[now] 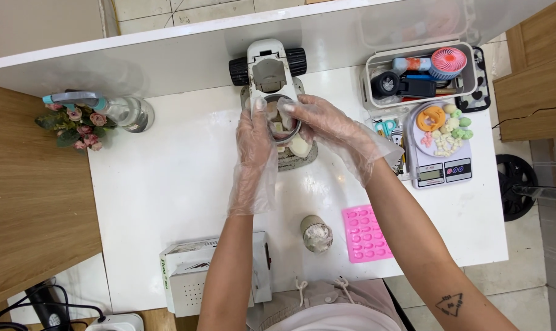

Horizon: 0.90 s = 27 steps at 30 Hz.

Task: Organize small craft materials, weigh components on a digital scale, and tidy the workbench in a candle studio.

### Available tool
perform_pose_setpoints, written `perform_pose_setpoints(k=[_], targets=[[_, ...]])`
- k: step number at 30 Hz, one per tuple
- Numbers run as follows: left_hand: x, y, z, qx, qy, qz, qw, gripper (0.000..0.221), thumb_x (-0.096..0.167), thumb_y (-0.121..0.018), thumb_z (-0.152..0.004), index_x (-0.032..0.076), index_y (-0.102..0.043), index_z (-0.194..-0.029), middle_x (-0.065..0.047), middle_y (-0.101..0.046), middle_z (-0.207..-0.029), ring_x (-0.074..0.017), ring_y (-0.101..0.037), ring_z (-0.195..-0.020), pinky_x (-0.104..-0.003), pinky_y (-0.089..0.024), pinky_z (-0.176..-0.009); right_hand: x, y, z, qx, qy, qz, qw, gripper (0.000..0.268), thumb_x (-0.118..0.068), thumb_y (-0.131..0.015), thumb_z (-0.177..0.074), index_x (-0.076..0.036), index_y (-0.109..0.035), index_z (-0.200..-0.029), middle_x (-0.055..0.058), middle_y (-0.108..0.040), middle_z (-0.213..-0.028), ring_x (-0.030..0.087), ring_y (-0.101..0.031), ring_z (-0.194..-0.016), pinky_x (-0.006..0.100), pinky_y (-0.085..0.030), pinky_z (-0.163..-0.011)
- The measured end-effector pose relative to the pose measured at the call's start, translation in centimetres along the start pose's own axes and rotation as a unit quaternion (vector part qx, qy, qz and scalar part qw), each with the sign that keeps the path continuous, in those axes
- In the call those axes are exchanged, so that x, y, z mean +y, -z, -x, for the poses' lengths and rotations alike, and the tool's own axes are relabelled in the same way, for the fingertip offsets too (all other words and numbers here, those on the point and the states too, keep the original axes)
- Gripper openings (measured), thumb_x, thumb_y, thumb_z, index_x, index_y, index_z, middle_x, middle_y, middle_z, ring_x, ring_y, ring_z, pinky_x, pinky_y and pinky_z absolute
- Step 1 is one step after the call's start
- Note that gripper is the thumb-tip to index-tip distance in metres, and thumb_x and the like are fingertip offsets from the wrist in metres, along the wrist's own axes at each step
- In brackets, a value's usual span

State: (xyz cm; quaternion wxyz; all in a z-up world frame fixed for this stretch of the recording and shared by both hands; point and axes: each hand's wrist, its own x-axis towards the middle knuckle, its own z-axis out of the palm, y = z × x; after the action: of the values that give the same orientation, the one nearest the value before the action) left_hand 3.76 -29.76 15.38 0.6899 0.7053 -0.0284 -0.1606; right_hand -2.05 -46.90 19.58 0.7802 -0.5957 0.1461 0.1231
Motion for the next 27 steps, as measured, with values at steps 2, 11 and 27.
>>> perform_pose_setpoints(k=[2,11,27], targets=[[-0.3,0.5,-0.2,-0.007,-0.007,0.008,1.0,0.065,0.055,-0.05,-0.101,-0.004,-0.06,-0.126,-0.01,-0.072,-0.101,-0.0139,-0.07,-0.089,-0.028,-0.061,-0.073,-0.3,-0.5,-0.2,0.003,-0.013,0.007,1.0,0.051,-0.047,-0.074,-0.09,-0.003,-0.06,-0.112,-0.001,-0.06,-0.081,0.006,-0.054,-0.058,0.021,-0.046,-0.05],[1.5,0.7,0.1,-0.012,0.054,0.02,0.998,0.064,0.056,-0.051,-0.101,-0.006,-0.06,-0.108,-0.009,-0.059,-0.075,-0.0159,-0.06,-0.062,-0.033,-0.055,-0.048,0.4,-1.0,-0.6,-0.002,0.002,0.015,1.0,0.051,-0.051,-0.071,-0.091,-0.005,-0.058,-0.109,-0.002,-0.062,-0.081,0.006,-0.054,-0.06,0.021,-0.045,-0.052],[0.4,1.0,-1.5,-0.035,-0.004,-0.182,0.983,0.066,0.059,-0.033,-0.103,-0.001,-0.059,-0.103,-0.009,-0.073,-0.073,-0.0241,-0.071,-0.07,-0.04,-0.055,-0.07,11.8,-7.1,18.1,0.387,0.012,-0.081,0.918,0.068,-0.053,-0.073,-0.084,0.001,-0.06,-0.123,0.012,-0.062,-0.1,0.015,-0.061,-0.081,0.029,-0.055,-0.074]])
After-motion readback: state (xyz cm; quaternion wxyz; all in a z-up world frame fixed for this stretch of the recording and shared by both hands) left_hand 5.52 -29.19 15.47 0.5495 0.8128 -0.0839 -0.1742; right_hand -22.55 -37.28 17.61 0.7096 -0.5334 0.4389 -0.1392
